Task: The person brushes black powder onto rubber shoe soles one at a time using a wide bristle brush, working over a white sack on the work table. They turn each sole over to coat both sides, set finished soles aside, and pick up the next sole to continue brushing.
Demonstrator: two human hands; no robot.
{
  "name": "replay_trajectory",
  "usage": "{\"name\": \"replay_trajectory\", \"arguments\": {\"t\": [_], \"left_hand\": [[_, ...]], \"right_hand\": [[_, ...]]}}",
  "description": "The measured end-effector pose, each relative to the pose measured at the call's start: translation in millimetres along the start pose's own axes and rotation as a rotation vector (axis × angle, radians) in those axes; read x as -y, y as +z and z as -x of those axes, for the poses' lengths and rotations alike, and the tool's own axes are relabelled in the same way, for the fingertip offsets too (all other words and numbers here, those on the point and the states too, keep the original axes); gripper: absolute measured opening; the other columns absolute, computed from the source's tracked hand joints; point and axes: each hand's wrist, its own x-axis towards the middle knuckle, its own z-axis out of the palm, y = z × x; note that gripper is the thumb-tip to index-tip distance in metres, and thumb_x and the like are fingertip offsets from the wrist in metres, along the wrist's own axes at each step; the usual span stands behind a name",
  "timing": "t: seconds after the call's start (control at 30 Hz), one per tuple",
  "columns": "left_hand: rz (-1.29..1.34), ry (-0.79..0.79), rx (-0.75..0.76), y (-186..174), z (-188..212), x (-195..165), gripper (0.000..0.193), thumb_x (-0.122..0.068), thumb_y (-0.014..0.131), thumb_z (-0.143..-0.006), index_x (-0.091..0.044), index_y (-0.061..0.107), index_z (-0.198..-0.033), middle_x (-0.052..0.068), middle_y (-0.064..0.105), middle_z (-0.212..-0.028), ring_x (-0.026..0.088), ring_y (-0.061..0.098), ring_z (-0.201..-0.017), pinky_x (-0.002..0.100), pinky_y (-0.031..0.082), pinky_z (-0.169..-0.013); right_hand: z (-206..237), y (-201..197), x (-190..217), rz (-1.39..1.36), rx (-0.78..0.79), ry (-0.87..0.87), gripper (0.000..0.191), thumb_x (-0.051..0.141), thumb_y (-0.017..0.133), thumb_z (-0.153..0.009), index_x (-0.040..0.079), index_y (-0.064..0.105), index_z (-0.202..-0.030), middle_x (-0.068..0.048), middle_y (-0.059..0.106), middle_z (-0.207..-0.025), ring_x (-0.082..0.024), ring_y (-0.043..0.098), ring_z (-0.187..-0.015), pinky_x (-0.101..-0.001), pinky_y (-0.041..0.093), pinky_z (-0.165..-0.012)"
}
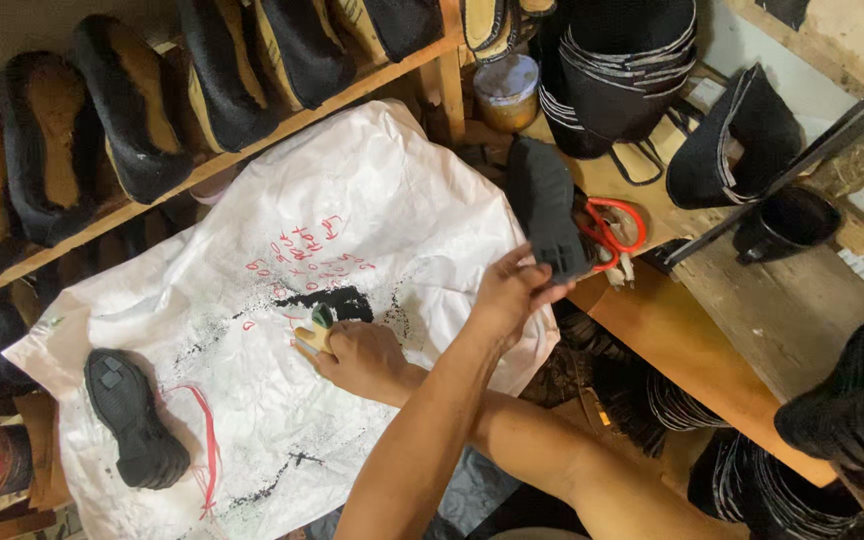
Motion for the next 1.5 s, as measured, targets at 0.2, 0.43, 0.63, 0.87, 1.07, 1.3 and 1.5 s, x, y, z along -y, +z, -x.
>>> {"name": "replay_trajectory", "arguments": {"t": [0.2,0.43,0.63,0.87,1.07,1.3,1.5], "left_hand": [[-0.026,0.1,-0.05,-7,-19,23,0.065,0.002,0.06,-0.097,0.015,0.029,-0.153,0.017,0.062,-0.109,0.029,0.073,-0.091,0.031,0.066,-0.081],[-0.025,0.119,-0.113,-1,-15,31,0.059,0.0,0.064,-0.096,0.018,0.04,-0.147,0.016,0.061,-0.107,0.026,0.073,-0.087,0.031,0.066,-0.08],[-0.064,0.079,-0.147,7,-31,17,0.06,-0.002,0.069,-0.093,0.015,0.037,-0.14,0.019,0.065,-0.105,0.027,0.075,-0.078,0.031,0.065,-0.072],[-0.485,0.474,-0.062,-39,45,-45,0.056,-0.018,0.077,-0.097,0.006,0.053,-0.141,0.013,0.068,-0.089,0.017,0.067,-0.075,0.03,0.057,-0.069],[-0.867,0.661,-0.621,-180,139,-151,0.03,-0.02,0.068,-0.099,-0.006,0.072,-0.125,0.01,0.078,-0.093,0.015,0.071,-0.076,0.027,0.057,-0.071],[-1.701,0.621,-1.413,-322,287,-210,0.044,-0.022,0.084,-0.083,0.0,0.07,-0.118,0.02,0.068,-0.119,0.038,0.067,-0.1,0.047,0.054,-0.083],[-1.576,0.466,-1.339,-365,314,-208,0.051,-0.021,0.082,-0.079,0.0,0.067,-0.123,0.028,0.062,-0.13,0.045,0.068,-0.103,0.05,0.056,-0.085]], "right_hand": [[-2,0,-6,-0.017,-0.011,0.023,0.032,0.03,0.064,-0.089,0.0,0.068,-0.079,-0.02,0.069,-0.082,-0.039,0.069,-0.073,-0.05,0.055,-0.069],[-4,2,-9,-0.034,-0.029,0.019,0.032,0.03,0.065,-0.089,0.001,0.068,-0.075,-0.018,0.07,-0.079,-0.037,0.069,-0.069,-0.0484,0.055,-0.065],[-6,7,-19,-0.076,-0.049,0.052,0.037,0.037,0.071,-0.087,0.002,0.07,-0.074,-0.018,0.068,-0.073,-0.036,0.067,-0.063,-0.0477,0.054,-0.061],[-33,18,-24,0.15,-0.047,-0.084,0.056,0.052,0.072,-0.087,-0.002,0.069,-0.076,-0.017,0.064,-0.063,-0.032,0.066,-0.057,-0.0439,0.051,-0.058],[-62,8,-16,0.202,-0.165,-0.27,0.042,0.037,0.072,-0.092,-0.003,0.067,-0.08,-0.019,0.066,-0.068,-0.037,0.068,-0.062,-0.0455,0.053,-0.06],[-66,19,-12,0.113,0.011,-0.126,0.033,0.027,0.077,-0.088,0.002,0.064,-0.072,-0.019,0.064,-0.064,-0.041,0.064,-0.058,-0.05,0.05,-0.055],[-71,27,-11,0.155,-0.003,-0.177,0.035,0.025,0.077,-0.089,0.001,0.062,-0.069,-0.018,0.063,-0.062,-0.039,0.063,-0.056,-0.0491,0.049,-0.056]]}}
